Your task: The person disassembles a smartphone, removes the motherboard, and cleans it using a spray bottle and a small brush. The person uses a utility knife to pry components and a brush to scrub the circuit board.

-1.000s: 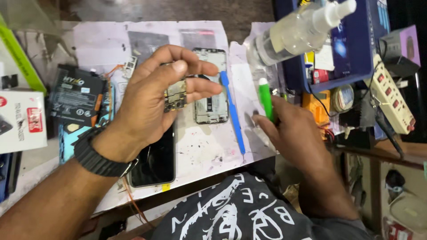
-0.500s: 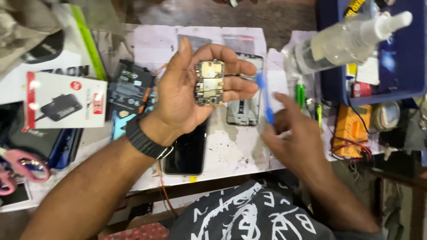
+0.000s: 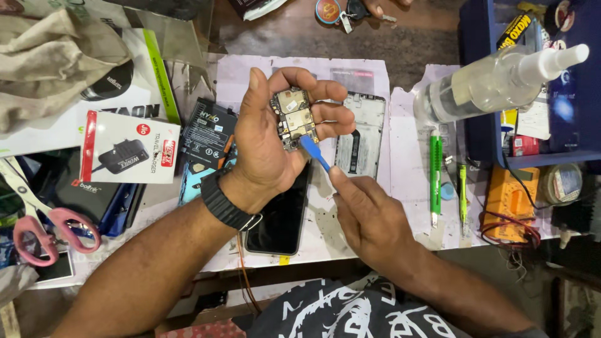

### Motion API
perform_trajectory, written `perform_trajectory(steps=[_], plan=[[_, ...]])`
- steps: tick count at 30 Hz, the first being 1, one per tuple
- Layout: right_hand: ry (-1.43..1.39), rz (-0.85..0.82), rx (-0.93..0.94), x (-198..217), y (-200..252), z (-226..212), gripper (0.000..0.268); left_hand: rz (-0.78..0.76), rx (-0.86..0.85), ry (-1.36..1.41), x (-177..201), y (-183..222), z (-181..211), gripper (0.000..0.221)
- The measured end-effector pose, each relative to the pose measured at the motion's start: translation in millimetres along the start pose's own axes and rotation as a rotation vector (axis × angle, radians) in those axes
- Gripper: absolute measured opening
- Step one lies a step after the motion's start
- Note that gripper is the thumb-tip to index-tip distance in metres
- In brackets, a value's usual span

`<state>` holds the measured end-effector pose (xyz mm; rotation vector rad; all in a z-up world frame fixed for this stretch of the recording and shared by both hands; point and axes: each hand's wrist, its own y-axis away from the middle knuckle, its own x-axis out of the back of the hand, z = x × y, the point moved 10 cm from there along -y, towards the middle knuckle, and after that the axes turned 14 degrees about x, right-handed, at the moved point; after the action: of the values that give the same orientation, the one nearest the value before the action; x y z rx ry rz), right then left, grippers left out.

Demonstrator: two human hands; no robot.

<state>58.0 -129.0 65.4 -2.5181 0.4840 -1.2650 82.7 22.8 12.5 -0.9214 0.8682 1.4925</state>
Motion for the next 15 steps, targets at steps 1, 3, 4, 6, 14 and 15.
perform_trajectory(steps=[1, 3, 4, 6, 14, 15], plan=[[0.004, 0.013, 0.005, 1.4, -1.0, 0.7, 0.069, -0.002, -0.001, -0.004, 0.5, 0.2, 0.5, 0.062], [0.008, 0.022, 0.037, 2.0, -2.7, -2.2, 0.068, -0.024, -0.008, -0.027, -1.4, 0.6, -0.7, 0.061], [0.01, 0.026, 0.056, 2.0, -4.1, -3.9, 0.067, -0.032, -0.002, -0.025, -2.0, 0.6, -2.1, 0.061], [0.013, 0.016, 0.046, 1.1, -4.7, -8.8, 0.066, -0.045, 0.016, -0.013, -3.6, 0.3, -3.2, 0.062], [0.064, 0.017, 0.045, 7.7, -8.7, -9.7, 0.059, -0.104, 0.048, 0.012, -7.5, -1.6, -5.5, 0.063], [0.099, 0.031, 0.047, 10.5, -8.2, -9.5, 0.059, -0.107, 0.06, 0.017, -6.6, -2.1, -7.5, 0.063]])
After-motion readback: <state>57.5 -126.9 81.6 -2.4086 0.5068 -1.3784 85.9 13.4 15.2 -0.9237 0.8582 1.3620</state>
